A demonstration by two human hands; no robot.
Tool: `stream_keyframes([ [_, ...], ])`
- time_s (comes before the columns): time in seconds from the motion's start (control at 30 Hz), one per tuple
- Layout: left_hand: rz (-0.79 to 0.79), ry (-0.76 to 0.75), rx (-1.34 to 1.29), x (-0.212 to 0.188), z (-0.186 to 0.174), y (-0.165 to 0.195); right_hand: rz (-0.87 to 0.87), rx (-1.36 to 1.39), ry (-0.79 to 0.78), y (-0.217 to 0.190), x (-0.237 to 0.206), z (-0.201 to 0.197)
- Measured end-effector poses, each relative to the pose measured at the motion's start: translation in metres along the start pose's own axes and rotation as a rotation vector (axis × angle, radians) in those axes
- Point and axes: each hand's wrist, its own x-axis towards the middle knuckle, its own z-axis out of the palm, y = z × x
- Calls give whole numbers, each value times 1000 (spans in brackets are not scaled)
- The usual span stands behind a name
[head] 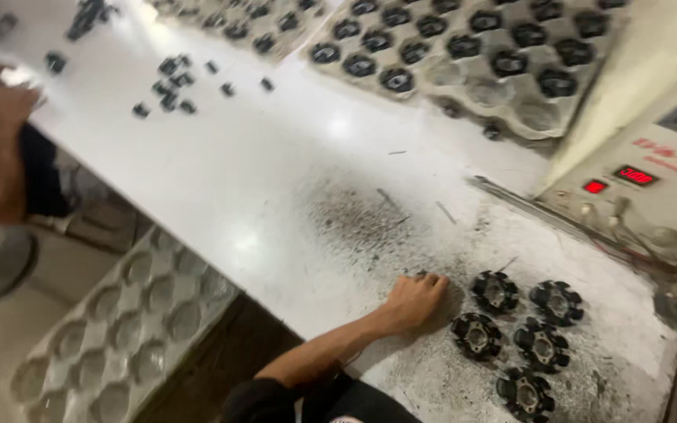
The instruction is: The person solders copper wire leads onto black plastic rotor components at a workbench using a soldering iron, then arranges the finished parts into rows and trays. They move batches of components aside, place parts one at a time on the bench, and work along a row of assembled units.
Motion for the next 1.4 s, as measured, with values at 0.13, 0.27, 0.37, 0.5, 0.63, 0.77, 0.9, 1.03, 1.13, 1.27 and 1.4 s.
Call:
stream_keyframes([
  [0.13, -93, -94, -96, 1, 0, -3, -48, 1, -339, -14, -49, 16],
  [0.27, -111, -78, -166, 1, 1, -8, -30, -36, -498, -21, -136, 6],
  [0.37, -21, 137, -248, -4, 5, -14, 24, -63, -546, -27, -154, -12],
  [0.5, -58, 88, -196, -5, 11, -14, 256, 70, -253, -36, -184, -65],
  [0.63, -49, 136, -249, -5, 17, -7, 478, 770, -123, -51, -223, -54],
  [0.77, -69, 63, -220, -4, 15, 0, 793, 782, -85, -70, -250, -17],
  [0.9, -71, 51, -223, -4, 14, 2, 810, 861, -31, -66, -260, -2],
  [1.03, -105, 22, -228, -5, 15, 2, 807, 855, -83, -48, -258, 14],
  [1.13, -104, 45, -262, -4, 11, 2, 629, 781, -145, -38, -250, 24],
  [1.27, -84, 113, -277, -2, 6, 1, 414, 707, -205, -32, -233, 21],
  [1.4, -93, 91, -261, -2, 11, -1, 418, 593, -352, -31, -220, 9],
])
